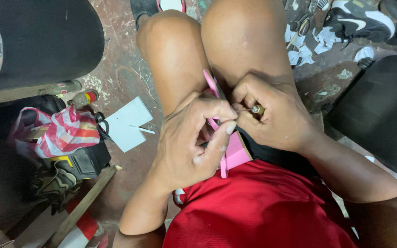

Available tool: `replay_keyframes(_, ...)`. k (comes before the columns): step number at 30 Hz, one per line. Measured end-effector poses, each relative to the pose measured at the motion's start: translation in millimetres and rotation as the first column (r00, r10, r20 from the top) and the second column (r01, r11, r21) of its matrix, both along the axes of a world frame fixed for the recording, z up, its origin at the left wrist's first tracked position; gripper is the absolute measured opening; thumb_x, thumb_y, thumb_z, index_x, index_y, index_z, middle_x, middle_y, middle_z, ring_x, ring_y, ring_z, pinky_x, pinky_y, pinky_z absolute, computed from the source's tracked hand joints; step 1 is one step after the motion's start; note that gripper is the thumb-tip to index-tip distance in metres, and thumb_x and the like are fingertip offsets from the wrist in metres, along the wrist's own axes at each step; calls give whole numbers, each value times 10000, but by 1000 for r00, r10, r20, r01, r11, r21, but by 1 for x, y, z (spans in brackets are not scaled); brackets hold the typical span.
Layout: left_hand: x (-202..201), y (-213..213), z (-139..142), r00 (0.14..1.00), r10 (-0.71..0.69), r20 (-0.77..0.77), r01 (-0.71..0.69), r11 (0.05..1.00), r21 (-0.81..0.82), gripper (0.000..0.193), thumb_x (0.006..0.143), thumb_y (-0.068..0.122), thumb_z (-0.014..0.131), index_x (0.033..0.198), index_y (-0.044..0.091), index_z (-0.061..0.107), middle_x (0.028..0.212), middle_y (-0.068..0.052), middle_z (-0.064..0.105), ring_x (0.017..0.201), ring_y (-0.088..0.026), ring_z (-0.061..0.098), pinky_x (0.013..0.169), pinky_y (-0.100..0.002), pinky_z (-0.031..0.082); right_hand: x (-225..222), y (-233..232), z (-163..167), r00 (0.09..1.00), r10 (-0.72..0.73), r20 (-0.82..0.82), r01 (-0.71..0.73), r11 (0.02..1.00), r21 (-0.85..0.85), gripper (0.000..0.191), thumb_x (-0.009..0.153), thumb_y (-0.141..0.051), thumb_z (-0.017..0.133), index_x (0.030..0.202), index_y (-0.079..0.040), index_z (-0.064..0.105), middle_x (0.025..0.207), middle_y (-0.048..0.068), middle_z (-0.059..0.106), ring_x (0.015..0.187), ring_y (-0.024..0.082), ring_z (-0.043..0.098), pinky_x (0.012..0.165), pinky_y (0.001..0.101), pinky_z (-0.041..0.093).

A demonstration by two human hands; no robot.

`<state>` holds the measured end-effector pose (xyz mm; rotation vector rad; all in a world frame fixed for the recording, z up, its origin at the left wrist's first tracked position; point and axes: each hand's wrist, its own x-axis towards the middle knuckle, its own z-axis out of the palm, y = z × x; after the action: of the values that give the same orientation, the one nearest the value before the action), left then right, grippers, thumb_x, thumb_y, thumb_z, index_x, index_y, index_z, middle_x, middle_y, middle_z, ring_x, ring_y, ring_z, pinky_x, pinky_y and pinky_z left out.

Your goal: The person sits with a pink heeled sandal on their lap and hand-stitches the strap to the shoe using a needle and thread, pulling stitches tight and working around the sole edge. At the end they pick up a glue bottle and apply glue to the shoe.

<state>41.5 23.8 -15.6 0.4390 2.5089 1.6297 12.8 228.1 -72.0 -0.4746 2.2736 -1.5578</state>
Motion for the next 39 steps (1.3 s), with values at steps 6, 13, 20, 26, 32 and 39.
replay_keyframes(6, 3, 1, 11, 997, 15, -75, -23, 994, -110, 230, 1035, 25, 679, 1233, 77, 573, 1061, -75, 672, 886, -227, 687, 755, -326, 557, 2, 9, 0, 990, 58, 130, -40, 990, -134, 90, 900, 26, 654, 955, -15, 597, 844, 31, 645, 720, 88, 610, 648, 263, 484)
replay_keyframes(13, 0, 12, 4, 976, -109, -187, 68, 974, -216, 335, 956, 6, 693, 1265, 58, 576, 986, -125, 601, 873, -322, 634, 760, -425, 534, 2, 34, -8, 831, 305, 466, -41, 868, -494, 83, 1002, 11, 508, 1077, -17, 526, 813, -1, 584, 696, 53, 505, 623, 225, 418)
replay_keyframes(20, -16, 13, 8, 991, -118, -64, 112, 989, -101, 279, 1045, 22, 694, 1290, 114, 597, 1020, -64, 669, 856, -226, 703, 742, -329, 579, 5, 47, -10, 664, 291, 689, 160, 845, -511, 94, 988, -40, 540, 1038, 4, 606, 755, 3, 547, 540, 34, 383, 482, 223, 311)
replay_keyframes(26, -28, 14, 26, 980, -199, -14, 194, 966, -170, 321, 963, -48, 639, 1254, 86, 621, 1219, -96, 702, 982, -256, 733, 819, -349, 610, 4, 56, -13, 640, 352, 683, 260, 737, -624, 100, 1045, -24, 563, 994, 45, 614, 727, 7, 520, 574, 53, 396, 517, 216, 297)
replay_keyframes(32, -40, 20, 39, 974, -67, 217, 106, 979, -173, 302, 898, -69, 626, 1170, 60, 627, 953, -89, 611, 638, -185, 624, 599, -319, 529, 0, 59, -19, 732, 285, 619, 248, 735, -632, 109, 1018, -40, 544, 1078, 23, 609, 748, 11, 543, 594, 50, 410, 546, 225, 339)
replay_keyframes(39, -24, 18, 36, 994, -72, -82, 30, 901, -433, 355, 863, -53, 697, 1193, 14, 587, 1050, -166, 656, 969, -311, 679, 818, -405, 557, 1, 62, -16, 831, 222, 511, 65, 872, -485, 95, 1022, -59, 573, 996, 14, 627, 785, -14, 564, 657, 24, 454, 599, 204, 383)
